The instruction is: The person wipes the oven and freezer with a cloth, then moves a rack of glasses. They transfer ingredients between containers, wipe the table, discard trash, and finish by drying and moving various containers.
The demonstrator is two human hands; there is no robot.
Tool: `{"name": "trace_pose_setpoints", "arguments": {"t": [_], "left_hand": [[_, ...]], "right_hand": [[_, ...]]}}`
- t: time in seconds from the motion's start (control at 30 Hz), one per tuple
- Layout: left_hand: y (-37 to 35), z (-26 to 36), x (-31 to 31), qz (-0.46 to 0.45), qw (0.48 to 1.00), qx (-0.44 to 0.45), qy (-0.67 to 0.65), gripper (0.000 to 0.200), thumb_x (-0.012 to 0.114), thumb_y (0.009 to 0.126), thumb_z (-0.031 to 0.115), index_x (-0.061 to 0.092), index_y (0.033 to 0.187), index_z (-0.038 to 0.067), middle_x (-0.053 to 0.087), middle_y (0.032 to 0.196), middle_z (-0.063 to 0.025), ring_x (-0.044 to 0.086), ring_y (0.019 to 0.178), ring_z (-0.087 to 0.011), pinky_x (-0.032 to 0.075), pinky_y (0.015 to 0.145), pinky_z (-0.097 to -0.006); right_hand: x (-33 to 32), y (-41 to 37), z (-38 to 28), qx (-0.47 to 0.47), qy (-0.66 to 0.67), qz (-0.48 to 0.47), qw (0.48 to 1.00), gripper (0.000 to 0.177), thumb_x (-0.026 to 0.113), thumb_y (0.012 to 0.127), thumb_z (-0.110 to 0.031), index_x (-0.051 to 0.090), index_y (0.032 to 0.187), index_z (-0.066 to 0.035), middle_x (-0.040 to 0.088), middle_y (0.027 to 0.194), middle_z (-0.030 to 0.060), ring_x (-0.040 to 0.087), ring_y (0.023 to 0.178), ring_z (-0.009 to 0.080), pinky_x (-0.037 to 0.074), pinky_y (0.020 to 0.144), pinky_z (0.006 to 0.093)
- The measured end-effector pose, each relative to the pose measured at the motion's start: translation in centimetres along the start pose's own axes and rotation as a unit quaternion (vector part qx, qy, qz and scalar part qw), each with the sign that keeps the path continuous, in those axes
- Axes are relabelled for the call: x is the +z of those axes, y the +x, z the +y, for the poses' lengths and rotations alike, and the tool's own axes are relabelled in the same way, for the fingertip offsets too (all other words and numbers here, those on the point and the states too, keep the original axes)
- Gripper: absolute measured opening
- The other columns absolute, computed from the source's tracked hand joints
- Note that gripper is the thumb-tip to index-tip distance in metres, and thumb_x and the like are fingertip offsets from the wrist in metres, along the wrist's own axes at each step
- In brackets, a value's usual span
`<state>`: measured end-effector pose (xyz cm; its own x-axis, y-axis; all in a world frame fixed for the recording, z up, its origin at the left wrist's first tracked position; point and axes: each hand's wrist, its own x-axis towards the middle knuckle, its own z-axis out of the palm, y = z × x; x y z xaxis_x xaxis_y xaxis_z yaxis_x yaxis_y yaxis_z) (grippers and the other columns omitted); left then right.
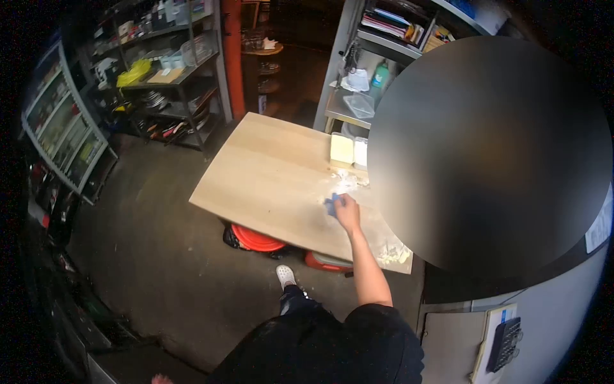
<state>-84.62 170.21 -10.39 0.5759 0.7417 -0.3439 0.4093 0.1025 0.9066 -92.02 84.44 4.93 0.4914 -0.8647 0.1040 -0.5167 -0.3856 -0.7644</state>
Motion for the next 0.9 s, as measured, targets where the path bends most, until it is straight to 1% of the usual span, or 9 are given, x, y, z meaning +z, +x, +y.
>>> {"name": "trace_pose_setpoints", "arguments": {"t": [0.07,0.1,0.13,0.17,0.23,0.4,0.53,0.63,0.9], "left_hand": [[-0.1,-5.8,11.8,-0.309,0.944,-0.119,-0.007,0.036,0.046,0.082,0.038,0.053,0.105,0.011,0.056,0.087,-0.0031,0.052,0.078,-0.0184,0.044,0.062,-0.0405],[-10.3,-2.9,18.4,-0.305,0.951,-0.043,0.031,0.029,0.051,0.081,0.028,0.052,0.105,0.011,0.056,0.083,-0.0014,0.052,0.071,-0.0175,0.042,0.055,-0.0377],[-16.1,-1.8,23.2,-0.472,0.877,0.039,0.078,0.021,0.053,0.086,0.022,0.057,0.099,0.006,0.056,0.090,-0.0038,0.057,0.069,-0.0144,0.044,0.056,-0.0247],[-21.5,-0.1,27.8,-0.486,0.775,0.280,0.290,0.019,0.059,0.083,0.017,0.059,0.095,0.003,0.060,0.089,-0.0079,0.060,0.073,-0.0175,0.047,0.062,-0.0296],[-27.3,0.6,34.4,-0.572,0.637,0.355,0.376,0.017,0.060,0.079,0.014,0.060,0.092,0.003,0.063,0.082,-0.0118,0.061,0.072,-0.0234,0.049,0.065,-0.0319],[-36.2,2.9,45.4,-0.601,0.613,0.352,0.373,0.016,0.059,0.079,0.015,0.061,0.089,0.002,0.063,0.080,-0.0148,0.062,0.071,-0.0259,0.049,0.065,-0.0337],[-40.8,6.1,52.5,-0.605,0.601,0.358,0.380,0.018,0.062,0.079,0.014,0.060,0.088,-0.002,0.062,0.073,-0.0137,0.061,0.064,-0.0226,0.048,0.063,-0.0317],[-45.5,6.2,58.7,-0.635,0.625,0.308,0.334,0.018,0.061,0.080,0.015,0.059,0.089,-0.001,0.063,0.071,-0.0108,0.060,0.064,-0.0156,0.048,0.061,-0.0280],[-62.9,0.8,77.5,-0.747,0.503,0.338,0.275,0.029,0.060,0.080,0.026,0.060,0.094,0.000,0.064,0.081,-0.0139,0.063,0.073,-0.0220,0.048,0.066,-0.0302]], "right_hand": [[-0.6,2.9,3.5,0.032,-0.086,0.012,0.996,0.023,0.052,0.082,-0.024,0.060,0.091,-0.005,0.064,0.079,0.0132,0.062,0.074,0.0234,0.048,0.067,0.0352],[-0.3,4.3,5.3,0.060,-0.171,0.016,0.983,0.026,0.053,0.081,-0.027,0.060,0.092,-0.005,0.064,0.080,0.0152,0.062,0.078,0.0268,0.048,0.070,0.0374],[0.1,5.1,7.0,0.070,-0.168,0.020,0.983,0.026,0.053,0.081,-0.027,0.060,0.092,-0.005,0.064,0.080,0.0152,0.062,0.078,0.0268,0.048,0.070,0.0374],[0.7,5.7,8.4,0.073,-0.182,0.011,0.981,0.027,0.054,0.080,-0.028,0.060,0.092,-0.005,0.064,0.081,0.0152,0.061,0.081,0.0293,0.047,0.071,0.0393],[1.0,9.3,9.1,0.071,-0.206,0.000,0.976,0.027,0.056,0.079,-0.029,0.061,0.092,-0.006,0.064,0.088,0.0158,0.059,0.088,0.0313,0.046,0.076,0.0413],[-0.8,27.5,7.8,-0.143,-0.323,0.143,0.924,0.038,0.060,0.069,-0.010,0.052,0.106,-0.006,0.051,0.105,0.0141,0.051,0.095,0.0313,0.044,0.079,0.0401],[-1.5,41.4,9.9,-0.204,-0.420,0.203,0.860,0.049,0.060,0.067,-0.011,0.045,0.113,-0.009,0.043,0.123,0.0110,0.039,0.115,0.0292,0.032,0.092,0.0516],[-1.8,43.3,9.4,-0.137,-0.451,0.033,0.881,0.045,0.054,0.075,-0.016,0.045,0.119,-0.012,0.040,0.127,0.0099,0.033,0.123,0.0292,0.026,0.098,0.0527],[-0.3,44.6,11.5,-0.165,-0.420,0.068,0.890,0.053,0.057,0.074,-0.017,0.041,0.125,-0.018,0.038,0.131,0.0074,0.035,0.122,0.0263,0.027,0.098,0.0494]]}}
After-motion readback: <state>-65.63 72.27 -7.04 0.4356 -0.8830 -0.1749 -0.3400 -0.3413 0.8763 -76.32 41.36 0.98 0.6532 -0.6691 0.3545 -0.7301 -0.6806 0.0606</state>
